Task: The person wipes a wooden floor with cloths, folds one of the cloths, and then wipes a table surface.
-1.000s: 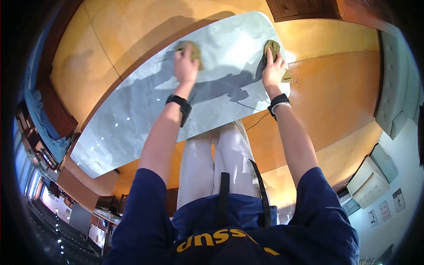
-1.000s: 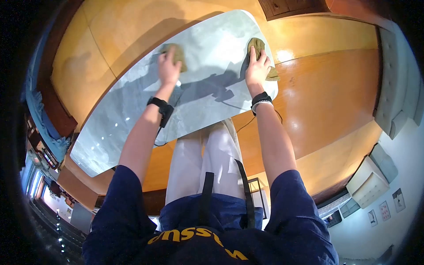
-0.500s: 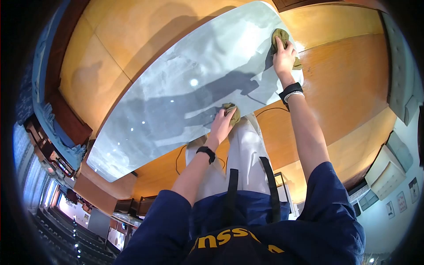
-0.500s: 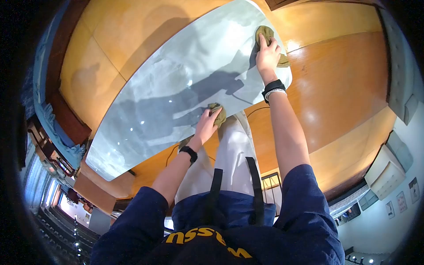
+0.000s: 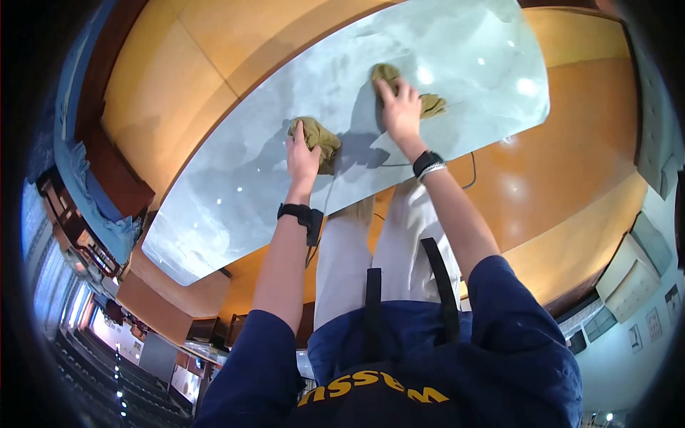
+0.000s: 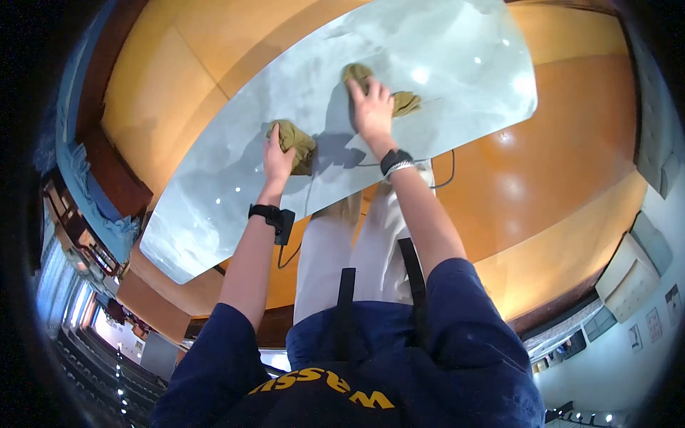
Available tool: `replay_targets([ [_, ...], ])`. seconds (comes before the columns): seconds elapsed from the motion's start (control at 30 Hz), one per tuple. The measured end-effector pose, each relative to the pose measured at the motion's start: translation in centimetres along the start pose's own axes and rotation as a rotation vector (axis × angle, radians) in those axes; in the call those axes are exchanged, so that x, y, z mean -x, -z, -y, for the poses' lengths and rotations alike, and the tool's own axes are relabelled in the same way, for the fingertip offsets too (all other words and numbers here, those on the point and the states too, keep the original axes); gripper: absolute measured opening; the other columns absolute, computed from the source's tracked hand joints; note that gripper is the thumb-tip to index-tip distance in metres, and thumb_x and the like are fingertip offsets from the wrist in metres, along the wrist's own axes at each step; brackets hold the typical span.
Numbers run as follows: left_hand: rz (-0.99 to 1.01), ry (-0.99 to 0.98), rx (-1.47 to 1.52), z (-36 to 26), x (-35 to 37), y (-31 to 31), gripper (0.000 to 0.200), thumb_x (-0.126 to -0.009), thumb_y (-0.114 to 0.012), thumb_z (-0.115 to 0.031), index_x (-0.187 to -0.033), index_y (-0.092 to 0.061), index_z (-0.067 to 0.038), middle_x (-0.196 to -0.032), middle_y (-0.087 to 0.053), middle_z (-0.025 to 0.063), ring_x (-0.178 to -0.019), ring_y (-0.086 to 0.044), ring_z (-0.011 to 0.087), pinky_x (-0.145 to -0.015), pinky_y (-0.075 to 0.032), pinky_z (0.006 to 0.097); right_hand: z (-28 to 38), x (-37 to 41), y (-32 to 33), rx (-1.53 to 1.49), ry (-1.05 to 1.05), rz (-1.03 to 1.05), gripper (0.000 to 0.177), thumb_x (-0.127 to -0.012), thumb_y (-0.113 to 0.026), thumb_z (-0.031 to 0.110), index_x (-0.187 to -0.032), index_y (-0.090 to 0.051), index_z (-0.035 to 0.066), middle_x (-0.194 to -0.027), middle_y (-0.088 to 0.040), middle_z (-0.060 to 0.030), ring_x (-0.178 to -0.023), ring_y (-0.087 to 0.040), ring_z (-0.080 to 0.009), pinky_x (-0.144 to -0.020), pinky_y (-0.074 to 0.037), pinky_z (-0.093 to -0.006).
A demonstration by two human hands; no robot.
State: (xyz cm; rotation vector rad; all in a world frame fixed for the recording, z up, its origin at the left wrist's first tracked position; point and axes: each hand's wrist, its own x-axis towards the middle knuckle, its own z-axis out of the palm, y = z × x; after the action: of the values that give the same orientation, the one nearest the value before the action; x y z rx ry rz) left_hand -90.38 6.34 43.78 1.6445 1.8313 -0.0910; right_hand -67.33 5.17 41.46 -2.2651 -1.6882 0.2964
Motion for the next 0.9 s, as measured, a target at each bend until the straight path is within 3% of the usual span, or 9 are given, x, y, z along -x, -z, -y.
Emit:
replay_targets([
  [0.17,-0.026,0.137,-0.054,11.4,-2.2,3.0,0.078,-0.066,-0.071,-0.019,-0.135,-0.035,-0.014,-0.112,-0.054,0.0210,-0.104,-0.051,0.0375,-0.091,-0.042,0.0404,13.0,8.0,-4.9,-0.135,0.490,0.316,0.034,-0.077,-0.052,0.015,-0.109,-0.058,0.018,-0.112,-0.049,-0.0057,-0.101,-0.047,-0.0241,-0.078,-0.042,-0.0385],
  [0.23,-0.070,0.152,-0.159,15.7,-2.4,5.0,0.078,-0.064,-0.070,-0.023,-0.134,-0.036,-0.011,-0.108,-0.060,0.0221,-0.100,-0.054,0.0383,-0.091,-0.043,0.0397,16.3,11.6,-6.2,-0.230,0.675,0.236,0.024,-0.077,-0.054,0.016,-0.098,-0.063,0.016,-0.107,-0.050,-0.0047,-0.101,-0.047,-0.0227,-0.081,-0.040,-0.0366],
  [0.37,0.063,0.205,-0.281,23.6,-0.2,8.8,0.082,-0.066,-0.069,-0.024,-0.137,-0.030,-0.011,-0.115,-0.053,0.0257,-0.105,-0.049,0.0397,-0.095,-0.040,0.0408,18.1,14.8,-4.9,-0.200,0.701,0.347,0.020,-0.076,-0.055,0.015,-0.094,-0.064,0.014,-0.104,-0.052,-0.0034,-0.098,-0.049,-0.0221,-0.082,-0.040,-0.0348],
  [0.53,0.115,0.374,-0.265,27.2,1.1,8.4,0.085,-0.066,-0.069,-0.030,-0.138,-0.028,-0.009,-0.115,-0.055,0.0235,-0.106,-0.050,0.0397,-0.094,-0.041,0.0415,10.0,14.9,-1.3,-0.352,0.607,0.453,0.025,-0.075,-0.053,0.012,-0.098,-0.063,0.014,-0.109,-0.052,-0.0042,-0.102,-0.050,-0.0222,-0.085,-0.042,-0.0327],
  [0.6,-0.029,0.398,-0.124,27.5,0.7,6.6,0.086,-0.067,-0.068,-0.033,-0.138,-0.027,-0.008,-0.116,-0.055,0.0229,-0.109,-0.050,0.0382,-0.093,-0.041,0.0421,5.0,13.4,0.9,-0.274,0.573,0.411,0.032,-0.076,-0.052,0.009,-0.107,-0.060,0.015,-0.111,-0.052,-0.0059,-0.104,-0.050,-0.0239,-0.086,-0.042,-0.0333],
  [0.63,-0.153,0.447,-0.131,25.6,0.9,5.9,0.070,-0.069,-0.067,-0.032,-0.126,-0.042,-0.002,-0.107,-0.060,0.0221,-0.100,-0.057,0.0375,-0.088,-0.045,0.0420,2.0,12.3,1.7,-0.226,0.555,0.418,0.036,-0.077,-0.052,0.007,-0.111,-0.058,0.015,-0.113,-0.052,-0.0071,-0.105,-0.050,-0.0253,-0.089,-0.041,-0.0345],
  [0.67,-0.150,0.441,-0.123,24.3,0.3,5.1,0.070,-0.069,-0.067,-0.032,-0.126,-0.042,-0.002,-0.107,-0.060,0.0221,-0.100,-0.057,0.0375,-0.088,-0.045,0.0420,-1.1,11.3,2.4,-0.186,0.538,0.430,0.039,-0.077,-0.051,0.005,-0.114,-0.057,0.016,-0.114,-0.052,-0.0082,-0.107,-0.050,-0.0267,-0.091,-0.041,-0.0356],
  [0.77,-0.240,0.765,-0.086,19.6,0.3,4.5,0.057,-0.073,-0.065,-0.036,-0.113,-0.044,-0.001,-0.104,-0.060,0.0243,-0.095,-0.060,0.0383,-0.084,-0.047,0.0441,-9.5,6.9,5.9,-0.015,0.267,0.324,0.050,-0.073,-0.049,-0.007,-0.118,-0.055,0.014,-0.118,-0.053,-0.0129,-0.103,-0.053,-0.0324,-0.088,-0.045,-0.0395],
  [0.9,-0.406,0.782,0.399,21.0,-0.1,1.8,0.042,-0.081,-0.060,-0.030,-0.109,-0.049,-0.001,-0.101,-0.063,0.0213,-0.092,-0.061,0.0372,-0.082,-0.048,0.0425,-20.4,2.0,7.4,0.042,-0.419,0.011,0.045,-0.075,-0.051,-0.001,-0.116,-0.057,0.015,-0.118,-0.048,-0.0206,-0.108,-0.051,-0.0351,-0.092,-0.043,-0.0396],
])
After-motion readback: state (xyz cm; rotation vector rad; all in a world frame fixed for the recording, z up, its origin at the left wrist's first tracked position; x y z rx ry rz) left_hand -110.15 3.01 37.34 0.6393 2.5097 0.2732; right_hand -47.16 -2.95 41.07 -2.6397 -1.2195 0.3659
